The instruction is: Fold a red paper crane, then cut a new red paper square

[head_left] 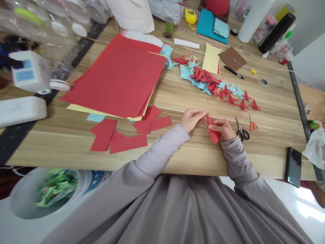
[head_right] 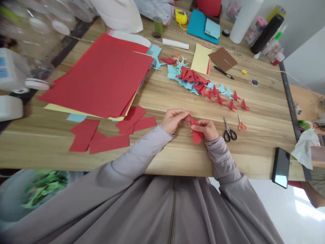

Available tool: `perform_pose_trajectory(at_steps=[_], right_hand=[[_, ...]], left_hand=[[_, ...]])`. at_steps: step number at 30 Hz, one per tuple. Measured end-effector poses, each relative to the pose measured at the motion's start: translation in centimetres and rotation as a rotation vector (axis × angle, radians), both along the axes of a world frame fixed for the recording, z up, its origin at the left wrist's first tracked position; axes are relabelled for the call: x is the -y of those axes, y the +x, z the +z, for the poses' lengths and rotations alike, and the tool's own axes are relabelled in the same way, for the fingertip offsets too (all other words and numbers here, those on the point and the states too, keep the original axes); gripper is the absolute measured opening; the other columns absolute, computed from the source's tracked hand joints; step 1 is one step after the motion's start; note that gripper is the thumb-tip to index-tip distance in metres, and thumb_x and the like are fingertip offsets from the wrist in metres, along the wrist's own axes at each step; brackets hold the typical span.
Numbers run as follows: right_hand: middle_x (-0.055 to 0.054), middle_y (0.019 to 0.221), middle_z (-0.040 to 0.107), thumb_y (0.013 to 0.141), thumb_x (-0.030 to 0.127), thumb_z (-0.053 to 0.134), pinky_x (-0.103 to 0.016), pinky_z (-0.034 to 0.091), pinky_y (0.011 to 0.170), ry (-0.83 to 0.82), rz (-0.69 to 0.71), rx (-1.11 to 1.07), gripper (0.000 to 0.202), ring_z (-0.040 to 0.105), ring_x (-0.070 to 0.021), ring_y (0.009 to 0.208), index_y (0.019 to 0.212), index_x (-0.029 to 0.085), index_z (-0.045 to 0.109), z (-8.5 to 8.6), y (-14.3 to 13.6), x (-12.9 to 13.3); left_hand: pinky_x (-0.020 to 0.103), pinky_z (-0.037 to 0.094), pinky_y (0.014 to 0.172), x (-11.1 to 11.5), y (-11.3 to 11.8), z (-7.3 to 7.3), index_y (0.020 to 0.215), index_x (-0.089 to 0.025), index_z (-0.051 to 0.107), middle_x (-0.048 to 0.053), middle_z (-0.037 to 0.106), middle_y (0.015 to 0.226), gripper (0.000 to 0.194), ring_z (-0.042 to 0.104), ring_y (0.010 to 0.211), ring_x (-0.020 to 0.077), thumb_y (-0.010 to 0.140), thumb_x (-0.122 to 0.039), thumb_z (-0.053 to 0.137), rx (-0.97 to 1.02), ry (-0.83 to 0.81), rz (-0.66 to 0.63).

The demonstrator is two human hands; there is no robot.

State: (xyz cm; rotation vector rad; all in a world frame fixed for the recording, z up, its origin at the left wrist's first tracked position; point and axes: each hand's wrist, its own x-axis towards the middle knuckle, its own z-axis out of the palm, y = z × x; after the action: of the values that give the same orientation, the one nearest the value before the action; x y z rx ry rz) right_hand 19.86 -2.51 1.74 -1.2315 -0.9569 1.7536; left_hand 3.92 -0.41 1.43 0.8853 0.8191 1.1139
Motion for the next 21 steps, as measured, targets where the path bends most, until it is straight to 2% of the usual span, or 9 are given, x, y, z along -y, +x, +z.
perform_pose_trajectory(at_steps=[6, 21], right_hand=[[0.0, 0.054, 0.068, 0.051, 0.026, 0.083, -0.02, 0.046, 0.048, 0.029, 0.019, 0.019, 0.019, 0.059, -0.0097, 0.046, 0.06, 0.016, 0.07, -0.09, 0.0, 0.0], [-0.001, 0.053, 0.068, 0.048, 0.028, 0.084, -0.02, 0.048, 0.048, 0.003, 0.035, 0.008, 0.022, 0.06, -0.0103, 0.045, 0.059, 0.016, 0.069, 0.28, -0.11, -0.01]], left_hand=[[0.022, 0.044, 0.047, 0.09, -0.13, 0.06, 0.064, -0.011, 0.065, 0.001, 0.062, 0.052, 0.026, 0.054, 0.044, 0.0085, 0.061, -0.034, 0.075, -0.047, 0.044, -0.026], [0.023, 0.043, 0.052, 0.15, -0.25, 0.32, 0.061, -0.012, 0.064, 0.0, 0.06, 0.053, 0.024, 0.052, 0.048, 0.0084, 0.066, -0.035, 0.07, -0.032, 0.102, -0.075]])
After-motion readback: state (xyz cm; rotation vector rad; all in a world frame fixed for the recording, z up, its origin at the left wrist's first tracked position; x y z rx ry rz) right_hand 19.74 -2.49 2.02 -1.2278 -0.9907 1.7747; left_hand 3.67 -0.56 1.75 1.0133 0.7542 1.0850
